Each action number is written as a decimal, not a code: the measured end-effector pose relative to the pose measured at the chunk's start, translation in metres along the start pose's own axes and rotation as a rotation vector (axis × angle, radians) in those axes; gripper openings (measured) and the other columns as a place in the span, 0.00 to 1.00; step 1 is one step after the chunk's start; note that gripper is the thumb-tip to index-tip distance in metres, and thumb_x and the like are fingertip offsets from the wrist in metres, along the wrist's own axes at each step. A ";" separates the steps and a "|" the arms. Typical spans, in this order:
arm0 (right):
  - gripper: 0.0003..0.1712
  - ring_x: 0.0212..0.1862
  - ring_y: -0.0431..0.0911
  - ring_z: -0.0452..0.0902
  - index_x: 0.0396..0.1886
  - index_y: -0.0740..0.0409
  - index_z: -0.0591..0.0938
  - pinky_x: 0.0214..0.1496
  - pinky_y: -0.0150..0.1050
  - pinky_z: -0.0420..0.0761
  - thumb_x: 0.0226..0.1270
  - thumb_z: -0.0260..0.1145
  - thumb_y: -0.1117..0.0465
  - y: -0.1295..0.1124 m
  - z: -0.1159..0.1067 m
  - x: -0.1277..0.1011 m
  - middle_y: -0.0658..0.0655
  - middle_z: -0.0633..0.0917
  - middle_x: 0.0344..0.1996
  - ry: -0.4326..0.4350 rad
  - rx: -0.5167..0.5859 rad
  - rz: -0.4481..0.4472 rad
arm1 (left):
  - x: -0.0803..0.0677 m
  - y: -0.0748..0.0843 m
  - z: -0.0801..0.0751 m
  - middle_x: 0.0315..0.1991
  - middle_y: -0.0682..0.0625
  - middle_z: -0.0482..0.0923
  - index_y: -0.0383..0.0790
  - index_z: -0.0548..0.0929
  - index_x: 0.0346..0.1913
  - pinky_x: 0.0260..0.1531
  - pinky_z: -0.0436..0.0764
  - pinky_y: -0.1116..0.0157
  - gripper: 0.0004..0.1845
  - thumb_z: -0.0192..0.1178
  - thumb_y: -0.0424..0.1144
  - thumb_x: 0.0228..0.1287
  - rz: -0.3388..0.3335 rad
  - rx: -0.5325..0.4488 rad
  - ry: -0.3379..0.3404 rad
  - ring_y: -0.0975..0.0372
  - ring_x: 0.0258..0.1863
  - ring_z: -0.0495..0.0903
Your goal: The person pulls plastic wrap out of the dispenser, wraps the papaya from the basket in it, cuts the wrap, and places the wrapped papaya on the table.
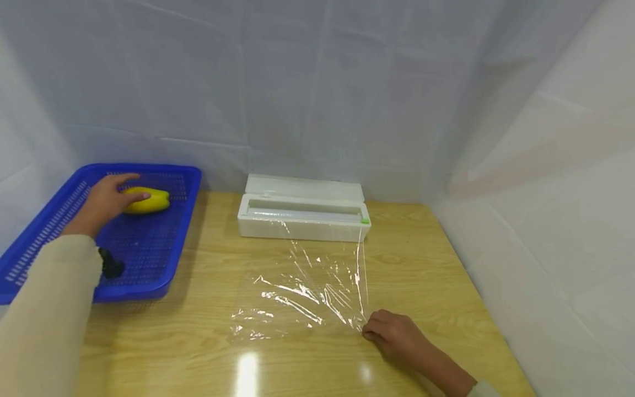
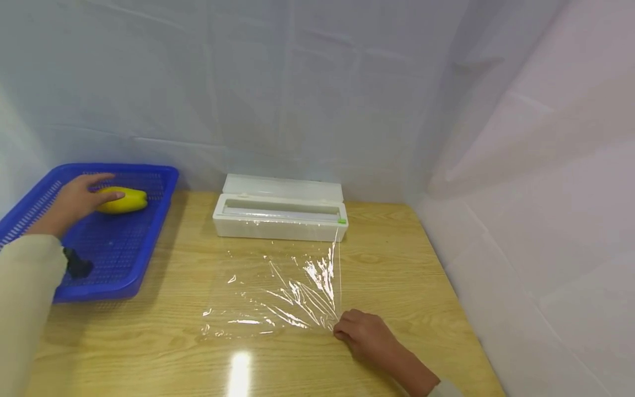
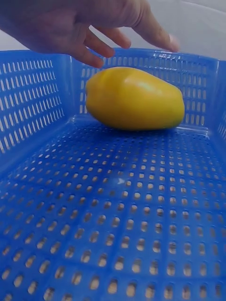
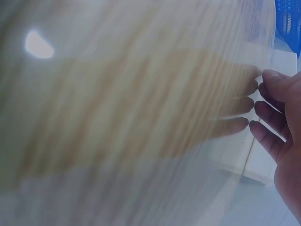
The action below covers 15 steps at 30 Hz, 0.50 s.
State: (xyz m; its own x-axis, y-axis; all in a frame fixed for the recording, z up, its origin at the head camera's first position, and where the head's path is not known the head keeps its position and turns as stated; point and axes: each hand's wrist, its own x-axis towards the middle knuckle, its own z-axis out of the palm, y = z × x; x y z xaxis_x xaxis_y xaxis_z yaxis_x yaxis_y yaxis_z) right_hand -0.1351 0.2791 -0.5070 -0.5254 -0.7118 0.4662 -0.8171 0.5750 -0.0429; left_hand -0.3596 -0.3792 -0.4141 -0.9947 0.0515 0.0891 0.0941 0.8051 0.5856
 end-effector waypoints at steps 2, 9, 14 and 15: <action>0.02 0.35 0.34 0.80 0.33 0.47 0.88 0.38 0.25 0.81 0.66 0.71 0.59 0.000 -0.001 -0.001 0.40 0.84 0.32 -0.006 -0.002 0.006 | 0.003 -0.003 0.001 0.73 0.20 0.51 0.28 0.58 0.76 0.66 0.51 0.28 0.46 0.59 0.59 0.71 -0.016 -0.010 -0.006 0.26 0.72 0.47; 0.02 0.37 0.34 0.81 0.34 0.46 0.88 0.41 0.25 0.82 0.66 0.71 0.59 -0.001 0.000 -0.003 0.40 0.85 0.33 -0.037 0.017 0.005 | 0.003 -0.019 0.008 0.75 0.20 0.43 0.31 0.48 0.79 0.66 0.49 0.27 0.52 0.57 0.64 0.69 -0.057 -0.007 -0.076 0.25 0.72 0.43; 0.05 0.38 0.34 0.81 0.35 0.45 0.87 0.42 0.25 0.82 0.63 0.73 0.62 -0.003 0.001 -0.001 0.39 0.84 0.33 -0.037 0.050 -0.019 | 0.001 -0.030 0.014 0.72 0.18 0.49 0.28 0.53 0.77 0.64 0.54 0.29 0.48 0.58 0.60 0.71 -0.035 0.032 -0.061 0.25 0.68 0.52; 0.06 0.37 0.34 0.81 0.34 0.45 0.86 0.41 0.25 0.81 0.62 0.73 0.63 -0.003 0.000 -0.001 0.39 0.83 0.33 -0.034 0.052 -0.022 | 0.000 -0.031 0.014 0.71 0.18 0.52 0.27 0.56 0.76 0.64 0.56 0.29 0.46 0.59 0.58 0.71 -0.021 0.043 -0.054 0.25 0.67 0.54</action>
State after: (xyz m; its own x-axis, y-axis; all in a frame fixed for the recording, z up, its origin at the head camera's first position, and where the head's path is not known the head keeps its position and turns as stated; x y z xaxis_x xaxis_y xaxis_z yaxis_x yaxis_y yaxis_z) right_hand -0.1321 0.2778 -0.5075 -0.5143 -0.7379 0.4371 -0.8393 0.5378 -0.0796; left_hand -0.3634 -0.3962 -0.4437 -0.9974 0.0647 0.0327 0.0720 0.8309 0.5517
